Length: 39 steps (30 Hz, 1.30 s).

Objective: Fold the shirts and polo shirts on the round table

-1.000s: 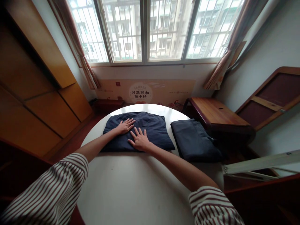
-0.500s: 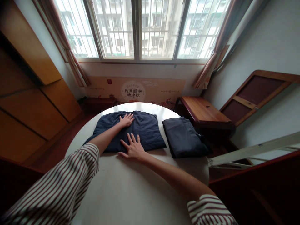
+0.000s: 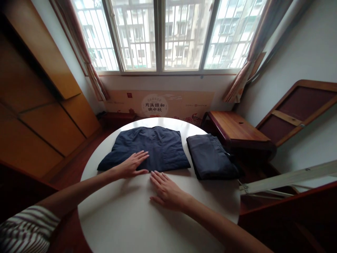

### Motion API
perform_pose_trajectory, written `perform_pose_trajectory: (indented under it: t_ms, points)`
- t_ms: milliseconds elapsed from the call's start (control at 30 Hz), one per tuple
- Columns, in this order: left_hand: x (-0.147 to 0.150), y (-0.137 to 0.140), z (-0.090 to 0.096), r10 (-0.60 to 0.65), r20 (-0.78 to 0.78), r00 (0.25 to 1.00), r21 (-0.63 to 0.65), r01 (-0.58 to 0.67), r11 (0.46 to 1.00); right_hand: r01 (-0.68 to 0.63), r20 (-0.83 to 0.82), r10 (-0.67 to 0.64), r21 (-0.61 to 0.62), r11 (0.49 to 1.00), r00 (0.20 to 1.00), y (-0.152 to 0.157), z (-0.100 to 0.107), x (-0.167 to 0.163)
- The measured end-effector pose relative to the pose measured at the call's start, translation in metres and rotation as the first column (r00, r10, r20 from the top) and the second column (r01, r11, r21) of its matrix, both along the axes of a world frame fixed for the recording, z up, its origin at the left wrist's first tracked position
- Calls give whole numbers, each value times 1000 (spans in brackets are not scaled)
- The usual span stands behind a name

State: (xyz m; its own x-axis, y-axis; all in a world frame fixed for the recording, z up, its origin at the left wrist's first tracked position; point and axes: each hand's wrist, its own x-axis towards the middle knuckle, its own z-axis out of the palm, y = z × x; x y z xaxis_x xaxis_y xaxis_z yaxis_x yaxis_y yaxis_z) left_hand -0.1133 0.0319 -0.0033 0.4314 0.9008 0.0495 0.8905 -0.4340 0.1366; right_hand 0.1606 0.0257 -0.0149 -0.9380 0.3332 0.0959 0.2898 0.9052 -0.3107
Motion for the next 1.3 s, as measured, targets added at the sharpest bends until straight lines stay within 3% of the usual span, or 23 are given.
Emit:
perform_pose_trajectory:
  t_ms: [100,267,467,567,733,867,1100,1300]
  points:
    - [-10,-40,-3,-30,-91,995,-1,30,1000,35,-111,-32,28,999,993,7,11,15]
    - [-33,-52,3,-33,-159,987,32,38,999,105,-209,-76,129,986,975,28,26,5]
    - [-64,-64,6,228,-264,937,27,-229,973,83,-131,-62,160,984,989,43,17,-16]
    - [-48,-67,2,222,-285,933,77,-208,975,98,-122,-75,190,977,990,48,11,-34]
    - [21,-47,-1,31,-234,972,125,-1,992,93,-30,-88,219,971,996,51,7,-68]
    - [56,-22,3,37,-279,960,84,-14,996,143,-38,-139,151,978,990,50,7,-68]
    - [63,0,9,216,-312,925,69,-205,976,207,-118,-193,125,970,974,49,8,-40]
    - [56,1,11,160,-354,922,69,-145,987,202,-214,-169,141,969,962,51,12,-31]
